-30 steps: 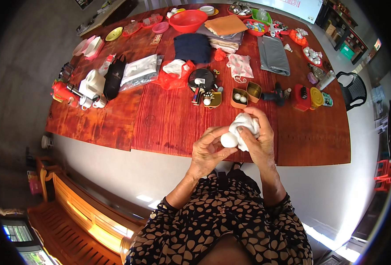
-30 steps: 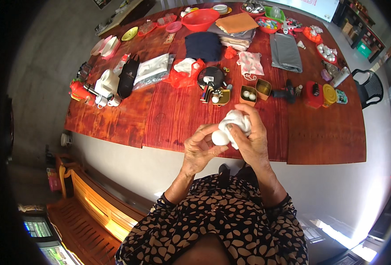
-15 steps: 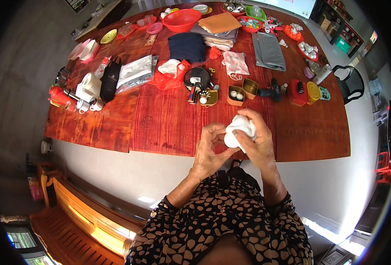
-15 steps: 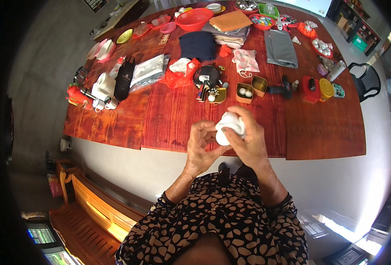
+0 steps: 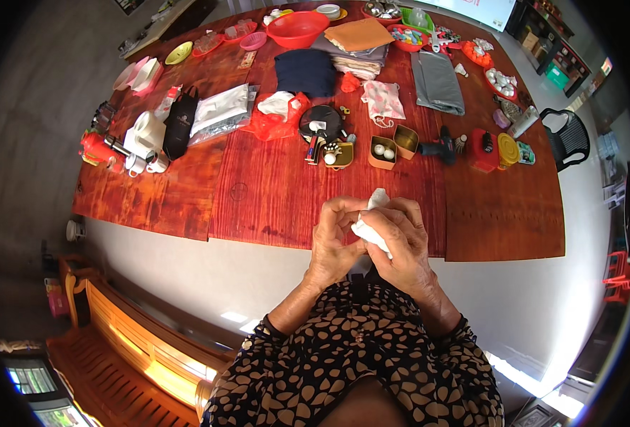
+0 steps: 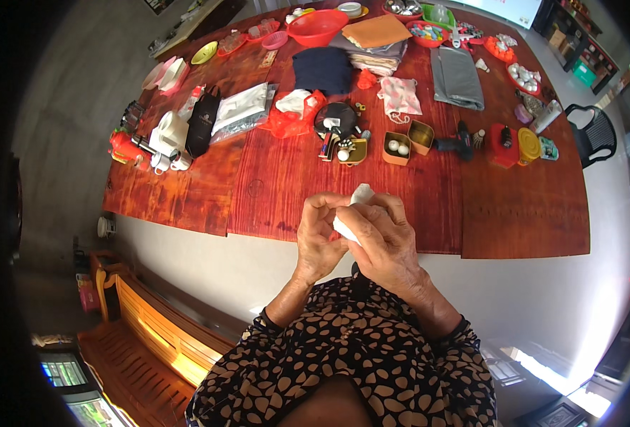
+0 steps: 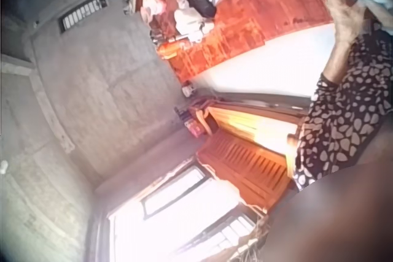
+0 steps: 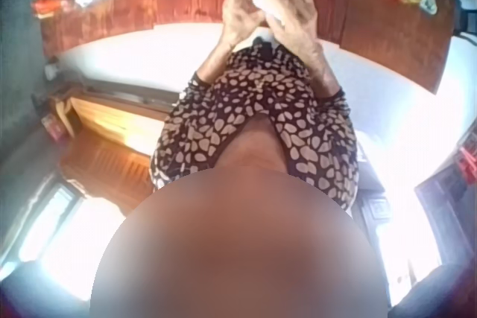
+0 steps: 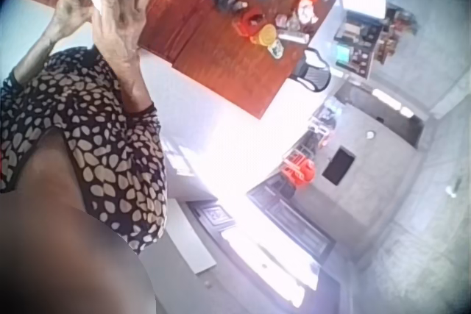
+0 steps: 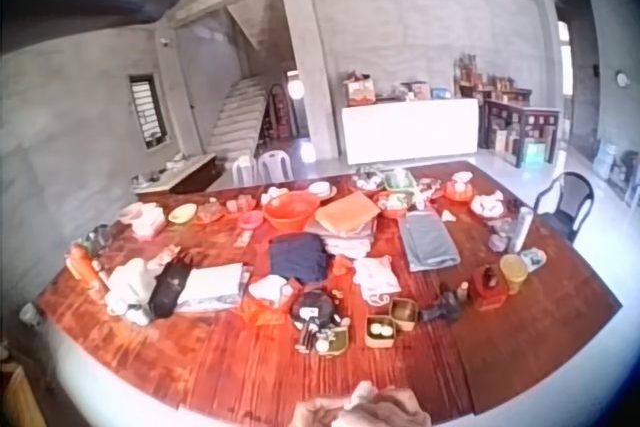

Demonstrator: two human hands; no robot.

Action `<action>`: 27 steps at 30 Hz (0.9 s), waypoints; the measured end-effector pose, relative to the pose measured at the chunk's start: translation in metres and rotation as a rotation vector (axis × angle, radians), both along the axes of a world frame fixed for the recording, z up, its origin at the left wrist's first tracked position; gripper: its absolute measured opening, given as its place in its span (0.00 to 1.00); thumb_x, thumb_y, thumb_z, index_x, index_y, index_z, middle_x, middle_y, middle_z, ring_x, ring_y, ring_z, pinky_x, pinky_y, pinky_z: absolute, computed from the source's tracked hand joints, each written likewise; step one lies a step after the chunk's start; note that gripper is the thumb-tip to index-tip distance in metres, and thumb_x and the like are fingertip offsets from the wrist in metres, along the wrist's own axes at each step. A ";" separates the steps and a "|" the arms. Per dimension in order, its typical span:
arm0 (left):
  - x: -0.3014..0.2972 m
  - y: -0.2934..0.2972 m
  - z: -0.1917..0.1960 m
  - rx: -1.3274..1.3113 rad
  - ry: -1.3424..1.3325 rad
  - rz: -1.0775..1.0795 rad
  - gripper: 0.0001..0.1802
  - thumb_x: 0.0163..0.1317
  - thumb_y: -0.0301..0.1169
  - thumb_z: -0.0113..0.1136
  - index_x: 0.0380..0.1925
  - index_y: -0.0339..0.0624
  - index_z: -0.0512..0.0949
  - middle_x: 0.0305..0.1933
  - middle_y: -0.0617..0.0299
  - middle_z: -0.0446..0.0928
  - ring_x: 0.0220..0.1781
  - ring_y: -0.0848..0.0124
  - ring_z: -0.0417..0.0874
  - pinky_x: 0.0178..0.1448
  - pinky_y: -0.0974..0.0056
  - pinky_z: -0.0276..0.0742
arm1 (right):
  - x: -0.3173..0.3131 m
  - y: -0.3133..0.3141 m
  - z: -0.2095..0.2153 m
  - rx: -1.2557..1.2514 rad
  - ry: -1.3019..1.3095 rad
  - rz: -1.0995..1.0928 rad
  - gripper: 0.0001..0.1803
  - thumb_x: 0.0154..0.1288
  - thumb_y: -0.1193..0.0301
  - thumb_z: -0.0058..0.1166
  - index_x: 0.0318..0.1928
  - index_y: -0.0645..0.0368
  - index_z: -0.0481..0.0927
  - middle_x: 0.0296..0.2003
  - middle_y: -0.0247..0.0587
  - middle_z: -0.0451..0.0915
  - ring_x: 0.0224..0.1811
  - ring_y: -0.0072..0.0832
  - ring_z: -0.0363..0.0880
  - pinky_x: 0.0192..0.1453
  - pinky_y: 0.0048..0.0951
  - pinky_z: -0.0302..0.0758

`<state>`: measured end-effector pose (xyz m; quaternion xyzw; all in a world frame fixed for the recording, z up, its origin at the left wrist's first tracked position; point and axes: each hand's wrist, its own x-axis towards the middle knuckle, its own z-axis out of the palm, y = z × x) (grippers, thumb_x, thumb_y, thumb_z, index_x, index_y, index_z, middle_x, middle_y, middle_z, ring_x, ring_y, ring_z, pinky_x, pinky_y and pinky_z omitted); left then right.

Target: The person wipes several small white spherical objects and a black plastic component with a white cloth. They handle the items one at a time, rotating them to clean different sides, and place the cleaned items into small containers on the table.

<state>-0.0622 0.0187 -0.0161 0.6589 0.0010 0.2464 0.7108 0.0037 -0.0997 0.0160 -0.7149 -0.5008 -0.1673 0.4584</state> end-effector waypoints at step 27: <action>0.008 -0.002 -0.002 -0.664 0.150 -0.342 0.26 0.61 0.25 0.58 0.59 0.34 0.65 0.43 0.57 0.77 0.39 0.73 0.79 0.38 0.71 0.77 | 0.024 -0.008 -0.002 0.322 0.829 -0.031 0.19 0.60 0.80 0.52 0.53 0.64 0.69 0.43 0.42 0.75 0.43 0.23 0.75 0.46 0.23 0.74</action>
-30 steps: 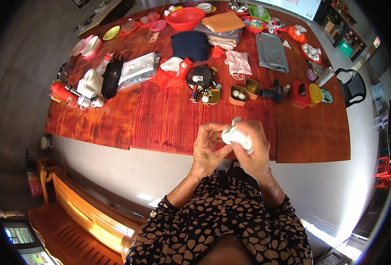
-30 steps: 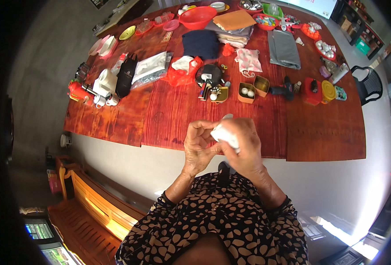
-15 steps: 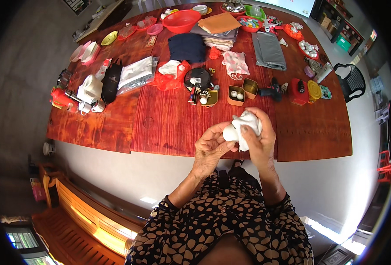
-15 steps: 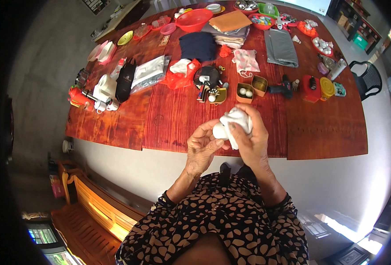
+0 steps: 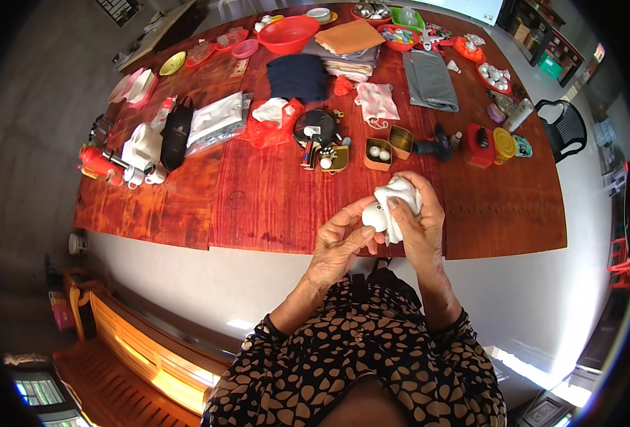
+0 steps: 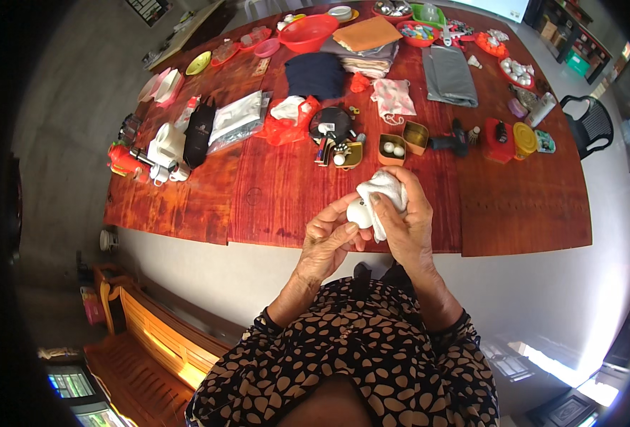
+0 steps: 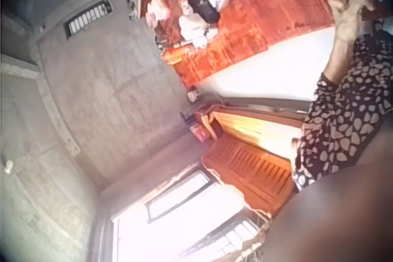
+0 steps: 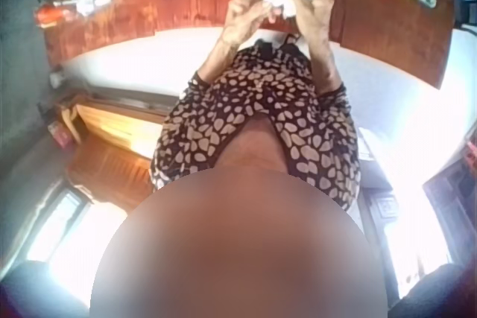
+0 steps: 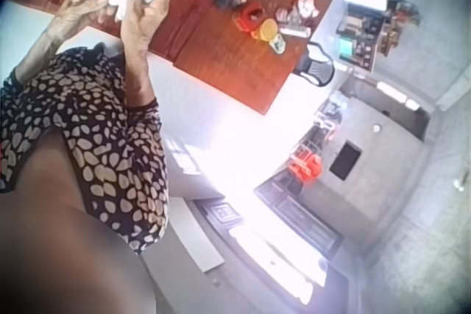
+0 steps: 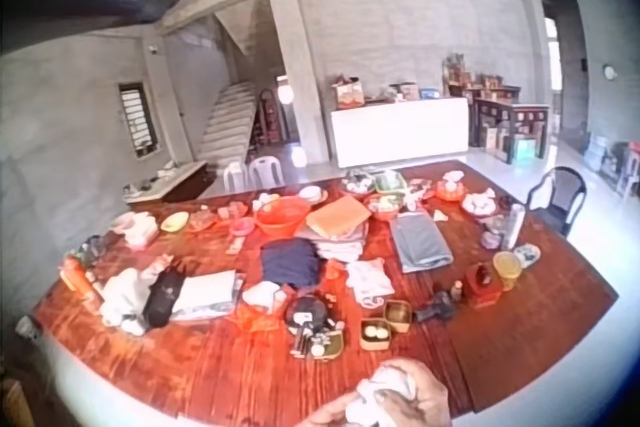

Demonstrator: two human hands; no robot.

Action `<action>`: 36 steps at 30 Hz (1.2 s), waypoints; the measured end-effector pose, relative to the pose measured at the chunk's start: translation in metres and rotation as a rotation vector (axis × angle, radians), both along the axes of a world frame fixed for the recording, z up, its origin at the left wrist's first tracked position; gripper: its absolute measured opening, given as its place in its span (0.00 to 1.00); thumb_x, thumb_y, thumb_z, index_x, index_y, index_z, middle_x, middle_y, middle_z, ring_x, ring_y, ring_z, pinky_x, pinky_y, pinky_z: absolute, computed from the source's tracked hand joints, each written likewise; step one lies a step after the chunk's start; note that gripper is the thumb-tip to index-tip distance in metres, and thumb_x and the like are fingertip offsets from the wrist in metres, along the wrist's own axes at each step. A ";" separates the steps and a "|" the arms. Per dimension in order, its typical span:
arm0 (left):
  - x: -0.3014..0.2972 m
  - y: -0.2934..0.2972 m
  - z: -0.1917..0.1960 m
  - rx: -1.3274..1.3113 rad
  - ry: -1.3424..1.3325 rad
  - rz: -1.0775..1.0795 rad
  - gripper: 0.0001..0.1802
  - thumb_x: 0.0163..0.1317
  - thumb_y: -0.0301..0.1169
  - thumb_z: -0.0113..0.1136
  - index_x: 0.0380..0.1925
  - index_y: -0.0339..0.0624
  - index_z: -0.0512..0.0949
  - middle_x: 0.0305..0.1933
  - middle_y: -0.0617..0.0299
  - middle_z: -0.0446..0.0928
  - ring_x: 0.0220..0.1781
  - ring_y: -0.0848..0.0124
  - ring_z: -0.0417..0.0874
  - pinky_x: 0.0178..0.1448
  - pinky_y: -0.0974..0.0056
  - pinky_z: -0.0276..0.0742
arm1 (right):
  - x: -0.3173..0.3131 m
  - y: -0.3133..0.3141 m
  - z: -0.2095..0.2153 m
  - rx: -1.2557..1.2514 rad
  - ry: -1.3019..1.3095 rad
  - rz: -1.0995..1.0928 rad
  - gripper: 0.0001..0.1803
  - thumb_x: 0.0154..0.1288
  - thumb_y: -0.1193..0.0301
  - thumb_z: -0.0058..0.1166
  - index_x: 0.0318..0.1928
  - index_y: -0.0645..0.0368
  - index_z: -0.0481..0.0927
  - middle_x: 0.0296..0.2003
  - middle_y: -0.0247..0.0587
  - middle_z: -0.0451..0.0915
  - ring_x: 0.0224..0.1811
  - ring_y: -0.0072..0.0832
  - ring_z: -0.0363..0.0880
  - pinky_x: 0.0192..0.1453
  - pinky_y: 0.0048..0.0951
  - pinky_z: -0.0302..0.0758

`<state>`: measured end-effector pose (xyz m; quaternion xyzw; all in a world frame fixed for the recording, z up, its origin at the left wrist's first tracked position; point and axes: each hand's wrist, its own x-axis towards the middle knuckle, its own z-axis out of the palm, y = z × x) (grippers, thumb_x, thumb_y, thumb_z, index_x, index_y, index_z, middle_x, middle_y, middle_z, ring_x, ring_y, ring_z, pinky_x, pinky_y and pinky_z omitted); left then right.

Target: The person wipes several small white spherical objects and a black plastic component with a white cloth. They handle the items one at a time, rotating them to clean different sides, and place the cleaned items into small containers on the table.

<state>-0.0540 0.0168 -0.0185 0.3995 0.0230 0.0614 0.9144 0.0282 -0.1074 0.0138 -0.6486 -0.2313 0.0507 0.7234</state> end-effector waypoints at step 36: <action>-0.006 0.017 -0.003 0.092 -0.130 0.133 0.20 0.55 0.19 0.63 0.48 0.34 0.70 0.47 0.54 0.76 0.49 0.68 0.79 0.51 0.65 0.82 | -0.010 0.019 -0.004 -0.044 -0.059 0.102 0.21 0.57 0.81 0.54 0.52 0.61 0.69 0.41 0.43 0.76 0.43 0.26 0.77 0.45 0.26 0.75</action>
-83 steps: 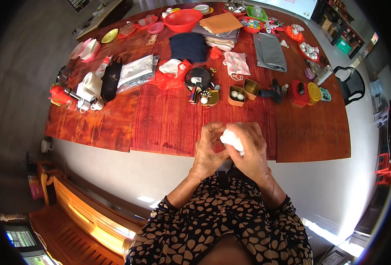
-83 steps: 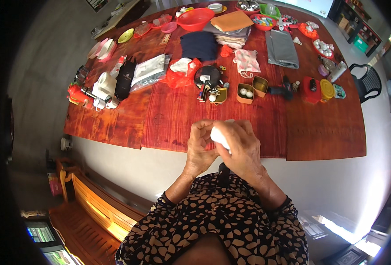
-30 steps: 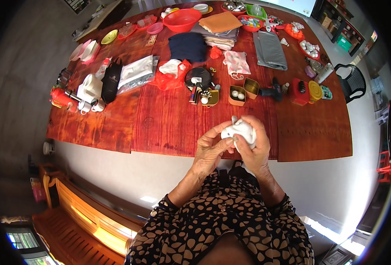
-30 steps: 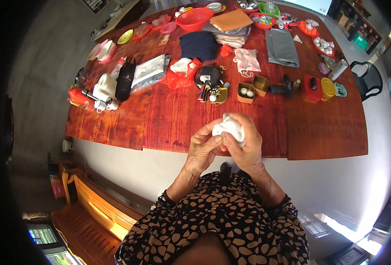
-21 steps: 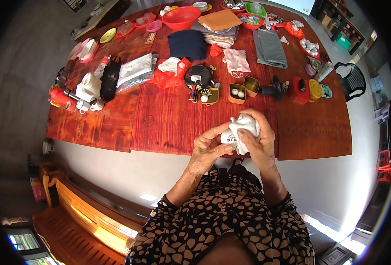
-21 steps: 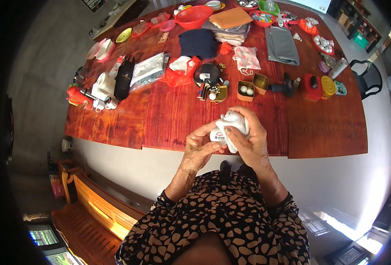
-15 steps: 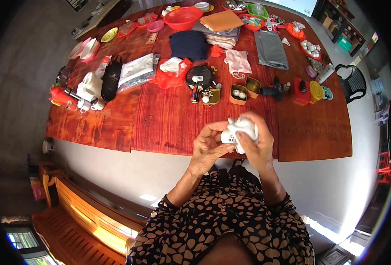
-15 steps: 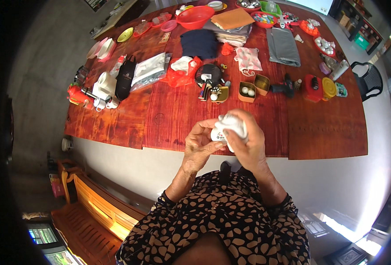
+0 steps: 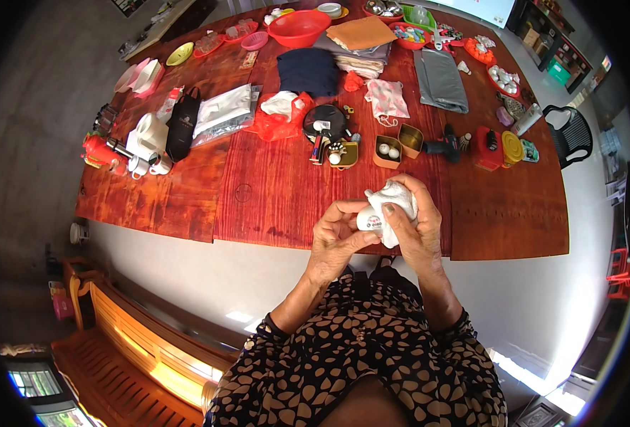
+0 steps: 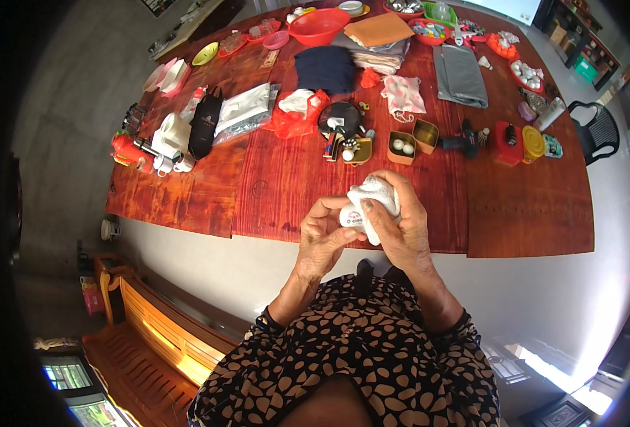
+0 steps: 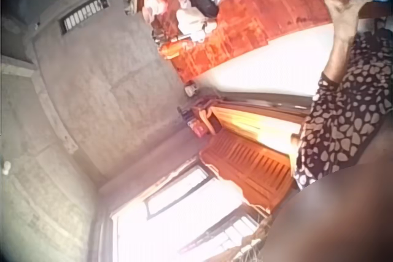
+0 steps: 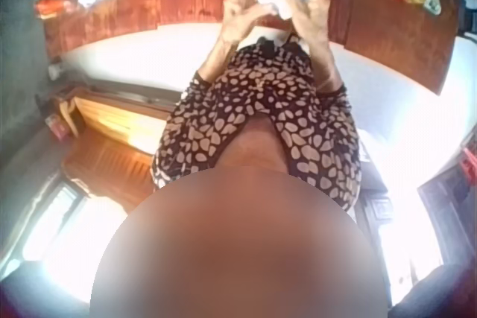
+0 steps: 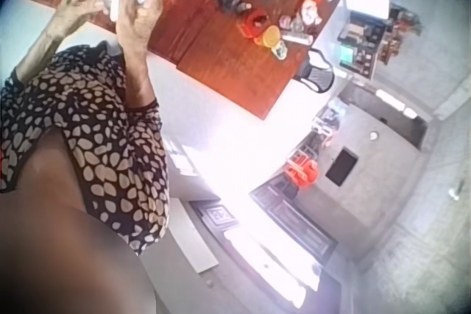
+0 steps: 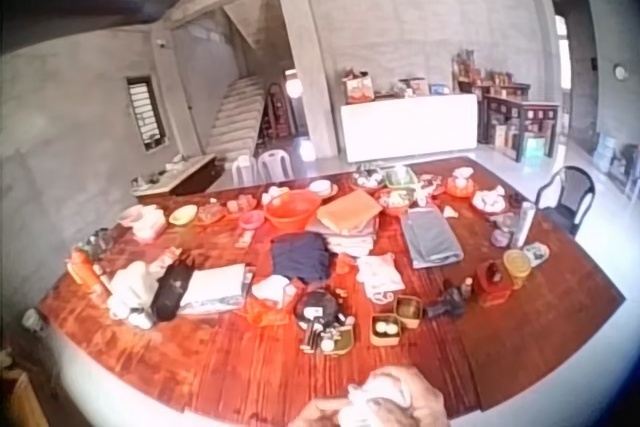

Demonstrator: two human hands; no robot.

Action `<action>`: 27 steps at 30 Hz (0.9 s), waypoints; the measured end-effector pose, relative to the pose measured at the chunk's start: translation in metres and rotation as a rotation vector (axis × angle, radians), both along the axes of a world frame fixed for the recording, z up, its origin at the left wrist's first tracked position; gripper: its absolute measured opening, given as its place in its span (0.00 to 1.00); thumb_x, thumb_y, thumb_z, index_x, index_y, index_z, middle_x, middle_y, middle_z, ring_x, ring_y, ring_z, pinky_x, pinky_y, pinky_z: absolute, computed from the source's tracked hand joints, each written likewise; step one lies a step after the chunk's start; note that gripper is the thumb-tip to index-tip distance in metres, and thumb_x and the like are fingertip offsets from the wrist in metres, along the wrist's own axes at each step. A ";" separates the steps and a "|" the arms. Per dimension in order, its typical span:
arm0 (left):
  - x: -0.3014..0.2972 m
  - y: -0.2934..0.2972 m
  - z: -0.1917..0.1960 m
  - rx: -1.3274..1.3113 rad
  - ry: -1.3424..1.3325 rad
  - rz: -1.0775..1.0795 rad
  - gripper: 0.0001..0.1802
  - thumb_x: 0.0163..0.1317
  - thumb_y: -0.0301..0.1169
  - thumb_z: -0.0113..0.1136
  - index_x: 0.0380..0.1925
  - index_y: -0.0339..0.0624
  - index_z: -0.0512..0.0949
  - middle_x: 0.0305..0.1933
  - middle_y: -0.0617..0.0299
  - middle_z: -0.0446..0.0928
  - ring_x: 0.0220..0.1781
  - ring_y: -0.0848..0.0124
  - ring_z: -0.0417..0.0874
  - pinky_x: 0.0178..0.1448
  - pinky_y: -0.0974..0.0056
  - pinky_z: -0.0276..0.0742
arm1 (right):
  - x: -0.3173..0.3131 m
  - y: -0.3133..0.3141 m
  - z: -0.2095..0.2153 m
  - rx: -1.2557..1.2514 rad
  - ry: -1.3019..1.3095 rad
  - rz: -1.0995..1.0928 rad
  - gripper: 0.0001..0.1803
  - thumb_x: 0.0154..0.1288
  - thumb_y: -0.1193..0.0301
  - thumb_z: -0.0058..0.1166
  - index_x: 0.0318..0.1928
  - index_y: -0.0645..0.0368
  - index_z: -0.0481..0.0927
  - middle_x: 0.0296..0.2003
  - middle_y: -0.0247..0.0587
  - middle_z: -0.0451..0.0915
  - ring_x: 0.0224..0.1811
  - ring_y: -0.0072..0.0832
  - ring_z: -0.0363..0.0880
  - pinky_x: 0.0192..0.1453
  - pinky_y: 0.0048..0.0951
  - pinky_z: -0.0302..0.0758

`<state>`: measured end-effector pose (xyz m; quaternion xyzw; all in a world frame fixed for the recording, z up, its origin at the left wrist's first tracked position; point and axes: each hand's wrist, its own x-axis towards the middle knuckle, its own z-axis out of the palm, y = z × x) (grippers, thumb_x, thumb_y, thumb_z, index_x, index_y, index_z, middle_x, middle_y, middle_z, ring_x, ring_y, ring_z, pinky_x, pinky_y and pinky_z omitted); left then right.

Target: The person wipes several small white spherical objects and a black plastic component with a white cloth. They handle the items one at a time, rotating them to clean different sides, and place the cleaned items into small containers on the table.

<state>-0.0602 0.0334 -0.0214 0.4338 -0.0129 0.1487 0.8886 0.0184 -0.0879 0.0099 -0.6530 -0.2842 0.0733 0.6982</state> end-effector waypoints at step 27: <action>0.004 -0.014 -0.007 -0.553 0.234 -0.013 0.20 0.67 0.41 0.50 0.51 0.38 0.72 0.46 0.59 0.77 0.48 0.71 0.79 0.54 0.66 0.79 | -0.010 0.013 -0.019 -0.111 -0.634 -0.101 0.24 0.43 0.84 0.63 0.44 0.54 0.75 0.54 0.47 0.70 0.53 0.40 0.73 0.53 0.35 0.74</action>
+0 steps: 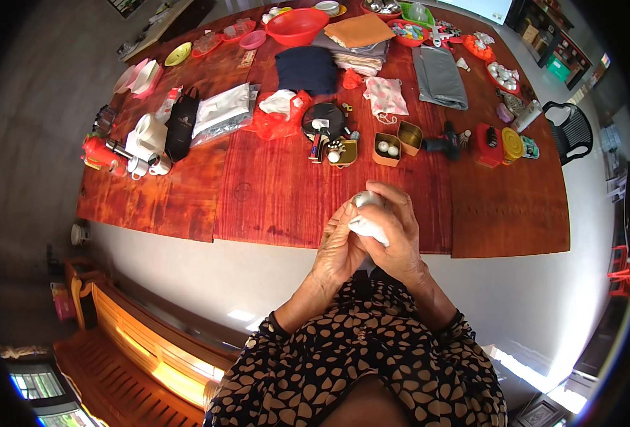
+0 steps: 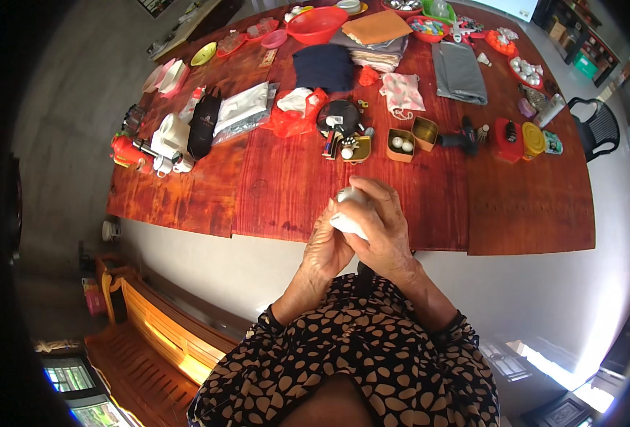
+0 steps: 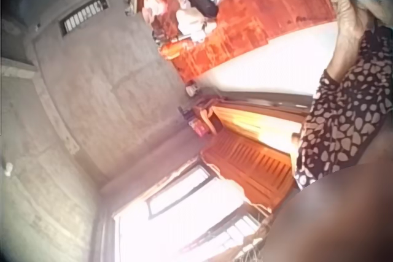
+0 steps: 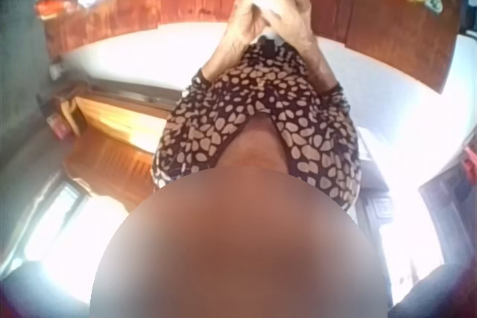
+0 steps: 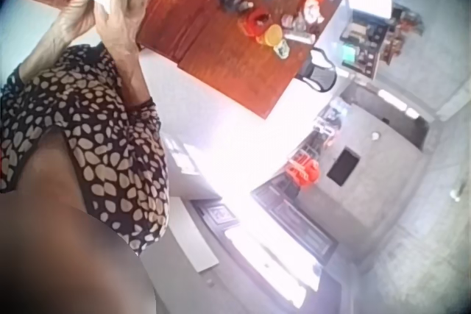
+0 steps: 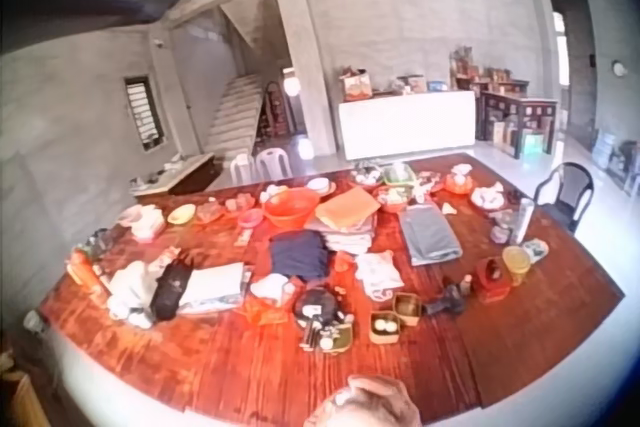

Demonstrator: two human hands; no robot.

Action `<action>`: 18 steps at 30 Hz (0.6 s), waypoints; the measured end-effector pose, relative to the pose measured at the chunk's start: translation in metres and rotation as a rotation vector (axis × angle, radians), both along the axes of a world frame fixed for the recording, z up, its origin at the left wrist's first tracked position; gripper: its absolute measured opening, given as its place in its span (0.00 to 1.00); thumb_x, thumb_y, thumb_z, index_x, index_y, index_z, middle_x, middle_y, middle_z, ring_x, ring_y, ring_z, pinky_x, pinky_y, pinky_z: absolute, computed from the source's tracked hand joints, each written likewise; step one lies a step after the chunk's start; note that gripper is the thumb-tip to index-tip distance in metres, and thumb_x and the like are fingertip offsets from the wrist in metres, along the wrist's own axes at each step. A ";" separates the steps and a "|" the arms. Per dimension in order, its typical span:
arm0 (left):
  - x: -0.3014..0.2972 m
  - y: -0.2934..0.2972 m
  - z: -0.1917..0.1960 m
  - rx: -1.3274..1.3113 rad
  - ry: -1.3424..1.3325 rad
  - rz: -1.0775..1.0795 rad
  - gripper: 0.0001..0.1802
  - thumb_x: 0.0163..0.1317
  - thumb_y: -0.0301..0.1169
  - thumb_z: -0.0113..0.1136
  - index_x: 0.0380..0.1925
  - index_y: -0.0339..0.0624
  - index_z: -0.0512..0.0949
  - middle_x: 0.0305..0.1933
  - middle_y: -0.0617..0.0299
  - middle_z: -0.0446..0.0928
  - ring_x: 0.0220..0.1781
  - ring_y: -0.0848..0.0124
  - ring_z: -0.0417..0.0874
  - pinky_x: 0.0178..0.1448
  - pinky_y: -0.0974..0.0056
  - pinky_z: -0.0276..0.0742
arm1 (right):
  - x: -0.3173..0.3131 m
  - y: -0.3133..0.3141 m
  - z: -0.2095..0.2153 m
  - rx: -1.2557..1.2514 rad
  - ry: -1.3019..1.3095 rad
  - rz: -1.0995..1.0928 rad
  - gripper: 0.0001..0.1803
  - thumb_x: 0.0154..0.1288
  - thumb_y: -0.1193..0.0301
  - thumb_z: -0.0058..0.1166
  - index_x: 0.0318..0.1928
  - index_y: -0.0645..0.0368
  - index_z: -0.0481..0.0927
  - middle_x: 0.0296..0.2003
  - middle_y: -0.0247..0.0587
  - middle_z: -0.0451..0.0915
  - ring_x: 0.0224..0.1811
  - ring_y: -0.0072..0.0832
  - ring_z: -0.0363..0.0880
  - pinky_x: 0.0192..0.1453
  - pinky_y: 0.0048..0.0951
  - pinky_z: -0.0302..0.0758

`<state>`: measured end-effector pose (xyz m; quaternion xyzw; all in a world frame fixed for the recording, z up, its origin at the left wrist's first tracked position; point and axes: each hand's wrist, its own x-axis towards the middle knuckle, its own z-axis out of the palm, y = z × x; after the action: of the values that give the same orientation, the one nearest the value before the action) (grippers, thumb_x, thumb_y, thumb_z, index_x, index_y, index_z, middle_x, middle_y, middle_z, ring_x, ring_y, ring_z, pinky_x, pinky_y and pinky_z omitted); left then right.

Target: The person wipes several small white spherical objects and a black plastic component with a white cloth. They handle the items one at a time, rotating them to clean different sides, and place the cleaned items into small containers on the table.

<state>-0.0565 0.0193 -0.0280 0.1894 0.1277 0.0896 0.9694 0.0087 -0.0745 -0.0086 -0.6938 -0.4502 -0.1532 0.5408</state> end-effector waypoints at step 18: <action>0.004 -0.002 -0.005 0.103 -0.021 -0.032 0.17 0.67 0.40 0.51 0.47 0.38 0.74 0.39 0.61 0.79 0.36 0.76 0.79 0.40 0.72 0.80 | 0.004 -0.020 0.003 0.242 0.692 0.244 0.15 0.58 0.80 0.54 0.47 0.61 0.74 0.50 0.46 0.76 0.50 0.26 0.75 0.49 0.25 0.74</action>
<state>-0.0526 0.0175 -0.0330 0.2401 0.1095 0.0828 0.9610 0.0130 -0.0948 -0.0056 -0.5768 -0.2992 0.1035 0.7530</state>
